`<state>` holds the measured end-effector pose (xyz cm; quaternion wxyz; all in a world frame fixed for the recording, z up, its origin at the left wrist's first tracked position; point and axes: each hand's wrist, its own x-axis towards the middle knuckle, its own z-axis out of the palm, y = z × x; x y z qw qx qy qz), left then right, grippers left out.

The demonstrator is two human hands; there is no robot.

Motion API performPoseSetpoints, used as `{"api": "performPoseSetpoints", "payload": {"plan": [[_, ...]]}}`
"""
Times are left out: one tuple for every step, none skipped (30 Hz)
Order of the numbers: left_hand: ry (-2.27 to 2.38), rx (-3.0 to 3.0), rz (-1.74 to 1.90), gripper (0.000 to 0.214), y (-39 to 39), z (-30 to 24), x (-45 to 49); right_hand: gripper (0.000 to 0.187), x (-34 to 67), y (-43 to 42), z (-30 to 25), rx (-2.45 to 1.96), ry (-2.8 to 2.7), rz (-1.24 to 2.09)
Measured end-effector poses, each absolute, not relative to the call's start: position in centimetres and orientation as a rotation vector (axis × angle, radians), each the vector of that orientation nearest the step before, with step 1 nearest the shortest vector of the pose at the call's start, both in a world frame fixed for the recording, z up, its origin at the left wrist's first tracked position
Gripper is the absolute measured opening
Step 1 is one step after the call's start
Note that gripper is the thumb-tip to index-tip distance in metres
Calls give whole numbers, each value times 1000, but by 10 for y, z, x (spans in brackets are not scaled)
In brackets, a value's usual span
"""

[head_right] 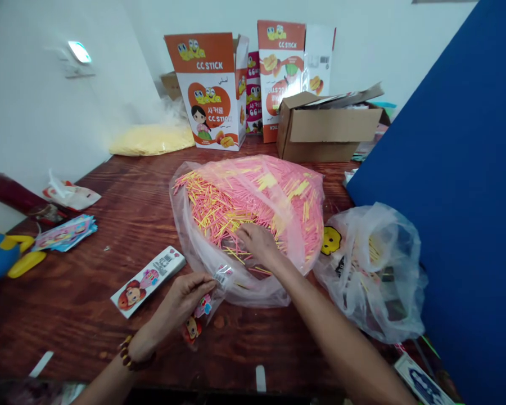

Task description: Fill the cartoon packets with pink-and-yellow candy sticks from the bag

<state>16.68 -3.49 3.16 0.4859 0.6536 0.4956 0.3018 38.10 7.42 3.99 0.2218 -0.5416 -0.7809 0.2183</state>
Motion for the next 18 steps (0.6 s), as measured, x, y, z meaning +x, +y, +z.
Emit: {"api": "performPoseSetpoints", "payload": {"plan": [[1202, 1604, 734, 31, -36, 32, 167, 31, 381, 90, 38, -1605, -2207, 438], [1195, 1616, 736, 31, -39, 32, 167, 29, 380, 105, 36, -1694, -2274, 277], [1190, 1622, 741, 31, -41, 32, 167, 30, 378, 120, 34, -1768, -2339, 145], [1191, 1623, 747, 31, -44, 32, 167, 30, 377, 132, 31, -1804, -2366, 77], [1199, 1616, 752, 30, -47, 31, 166, 31, 375, 142, 29, -1826, -2387, 24], [1215, 1602, 759, 30, -50, 29, 165, 32, 373, 151, 26, -1834, -2397, -2], [1236, 1580, 767, 31, -53, 28, 163, 32, 372, 158, 23, -1831, -2403, -24], [1256, 1554, 774, 30, -55, 26, 161, 33, 371, 163, 21, -1821, -2418, -64], [1277, 1523, 782, 30, -57, 24, 158, 33, 370, 167, 19, -1806, -2434, -115], [1297, 1495, 793, 30, -58, 22, 156, 33, 370, 171, 17, -1786, -2452, -173], [1313, 1470, 806, 30, -58, 20, 155, 33, 370, 174, 14, -1763, -2469, -233], [1324, 1448, 818, 30, -58, 18, 153, 32, 370, 176, 12, -1736, -2487, -292], [1327, 1432, 826, 31, -58, 18, 152, 32, 370, 179, 10, -1711, -2502, -342], [1327, 1418, 835, 32, -58, 18, 152, 32, 370, 181, 8, -1691, -2515, -375], [1321, 1407, 843, 31, -57, 18, 152, 32, 370, 183, 6, -1676, -2527, -398], [1310, 1396, 852, 31, -57, 20, 152, 31, 371, 185, 4, -1663, -2536, -416], [1298, 1380, 863, 31, -56, 21, 152, 31, 372, 186, 2, -1654, -2542, -424], [1286, 1357, 877, 30, -55, 22, 152, 31, 374, 188, 0, -1649, -2543, -424]]}}
